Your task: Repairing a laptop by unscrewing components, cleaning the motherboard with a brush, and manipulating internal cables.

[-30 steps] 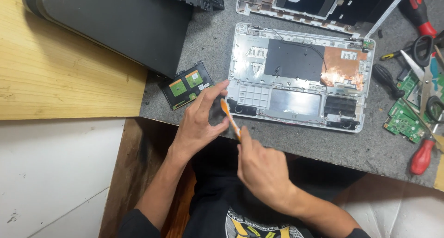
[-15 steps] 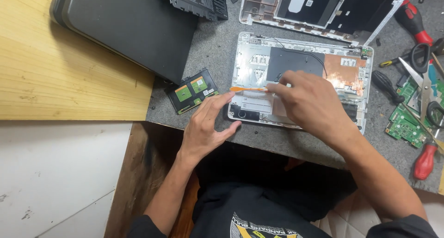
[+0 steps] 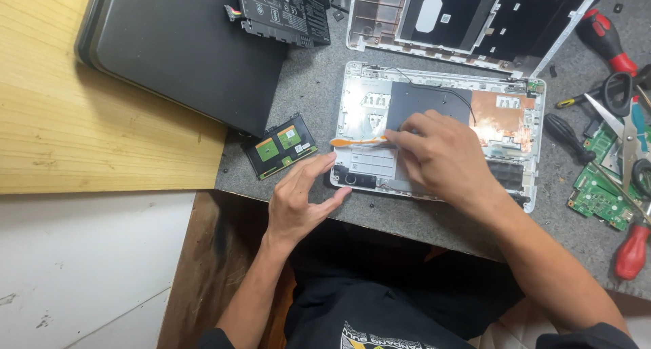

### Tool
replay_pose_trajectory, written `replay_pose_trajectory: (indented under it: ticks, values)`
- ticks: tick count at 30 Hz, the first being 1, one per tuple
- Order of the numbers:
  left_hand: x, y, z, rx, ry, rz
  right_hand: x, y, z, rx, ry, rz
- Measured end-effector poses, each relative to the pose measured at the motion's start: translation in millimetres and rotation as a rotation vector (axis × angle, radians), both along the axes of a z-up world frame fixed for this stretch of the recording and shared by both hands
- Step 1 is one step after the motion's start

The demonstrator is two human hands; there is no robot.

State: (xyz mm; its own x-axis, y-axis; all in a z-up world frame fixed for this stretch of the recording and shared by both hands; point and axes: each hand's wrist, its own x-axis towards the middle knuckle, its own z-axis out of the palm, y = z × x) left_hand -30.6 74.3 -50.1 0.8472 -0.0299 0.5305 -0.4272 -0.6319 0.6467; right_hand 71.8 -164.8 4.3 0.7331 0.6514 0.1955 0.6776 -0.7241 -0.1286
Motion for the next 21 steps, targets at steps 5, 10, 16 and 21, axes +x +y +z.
replay_pose_trajectory:
  ticks: [5, 10, 16, 21]
  values:
    - [-1.5, 1.1, -0.4, 0.023, -0.004, -0.001, 14.2, -30.4, -7.7, -0.142, -0.185, -0.140]
    - [-0.6, 1.3, 3.1, 0.047, 0.014, -0.004, 10.4, -22.1, 0.0, 0.043, 0.031, -0.067]
    - [0.2, -0.4, -4.8, 0.154, -0.010, -0.021, 0.5, -17.0, 4.5, 0.100, 0.174, 0.047]
    - [-1.3, 2.6, -1.7, 0.214, -0.072, -0.090, 13.7, -42.0, 3.2, 0.092, 0.152, 0.084]
